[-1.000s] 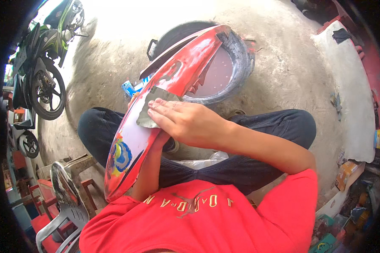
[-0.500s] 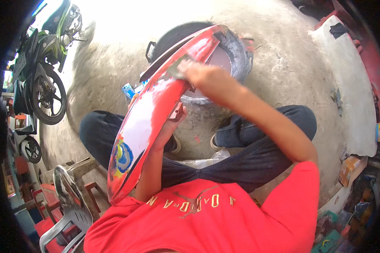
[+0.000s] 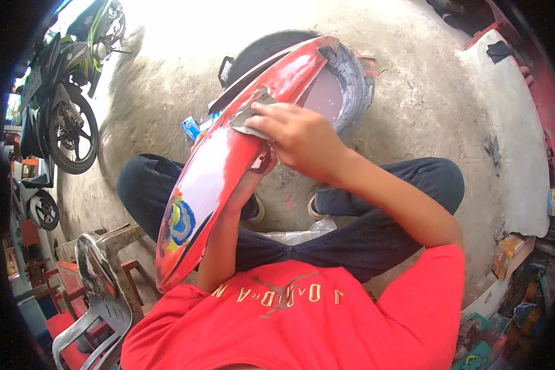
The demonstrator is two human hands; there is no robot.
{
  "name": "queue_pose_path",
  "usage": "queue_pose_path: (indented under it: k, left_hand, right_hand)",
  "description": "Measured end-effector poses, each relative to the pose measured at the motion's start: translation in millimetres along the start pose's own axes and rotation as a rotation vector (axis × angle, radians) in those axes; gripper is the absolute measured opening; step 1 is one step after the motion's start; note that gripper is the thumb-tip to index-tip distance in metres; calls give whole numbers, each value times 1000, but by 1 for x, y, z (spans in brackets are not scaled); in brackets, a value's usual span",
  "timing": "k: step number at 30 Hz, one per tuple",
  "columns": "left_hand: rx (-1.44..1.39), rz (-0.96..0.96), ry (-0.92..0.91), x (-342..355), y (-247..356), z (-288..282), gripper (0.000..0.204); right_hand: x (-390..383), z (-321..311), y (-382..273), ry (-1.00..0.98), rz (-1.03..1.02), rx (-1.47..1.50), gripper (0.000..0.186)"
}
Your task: The person is sanding a red motorcycle fairing by hand with a piece of sandpaper while dipping the piece in a bucket of water.
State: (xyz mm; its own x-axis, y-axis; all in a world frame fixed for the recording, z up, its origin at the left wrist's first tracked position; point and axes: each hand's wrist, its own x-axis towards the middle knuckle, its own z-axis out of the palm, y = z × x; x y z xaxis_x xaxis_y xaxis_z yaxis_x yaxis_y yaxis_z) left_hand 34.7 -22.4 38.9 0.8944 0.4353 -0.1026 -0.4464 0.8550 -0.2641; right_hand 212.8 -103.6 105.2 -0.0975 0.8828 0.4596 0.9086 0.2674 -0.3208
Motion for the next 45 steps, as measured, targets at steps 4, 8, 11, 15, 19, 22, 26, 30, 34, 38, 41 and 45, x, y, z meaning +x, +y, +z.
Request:
queue_pose_path:
  k: [4,8,11,15,19,22,26,30,34,38,41,45]
  left_hand:
    - [148,-45,-150,1,6,0,49]
    - [-150,-58,-21,-2,1,-6,50]
    - [89,-66,-227,0,9,-23,50]
    - [-27,-41,-168,-1,11,-32,51]
    - [157,-3,-131,4,16,-34,52]
    - [17,-59,-180,-2,11,-38,55]
    - [223,-31,-366,6,0,-29,57]
    - [225,-43,-439,-2,6,-49,55]
    - [198,58,-168,-1,-2,-19,53]
    - [171,67,-32,-3,8,-37,53]
    - [294,-11,-276,-7,13,-35,53]
    - [221,-34,-176,4,8,-16,52]
  right_hand:
    - [6,4,14,81,-6,145,40]
    - [1,12,13,57,-72,193,46]
    - [-4,14,6,2,-92,289,51]
    - [-10,8,11,-98,-179,218,54]
    - [-10,7,21,-108,1,233,60]
    - [-13,2,-33,-135,-124,305,62]
    - [-18,7,27,-41,112,138,58]
    - [-20,7,-56,-47,-168,205,47]
    - [-10,2,17,-17,84,71,52]
    - [-18,-3,-52,-79,-192,93,51]
    - [-16,0,-19,-51,-52,112,45]
    - [-11,-6,-15,-47,-20,30,40]
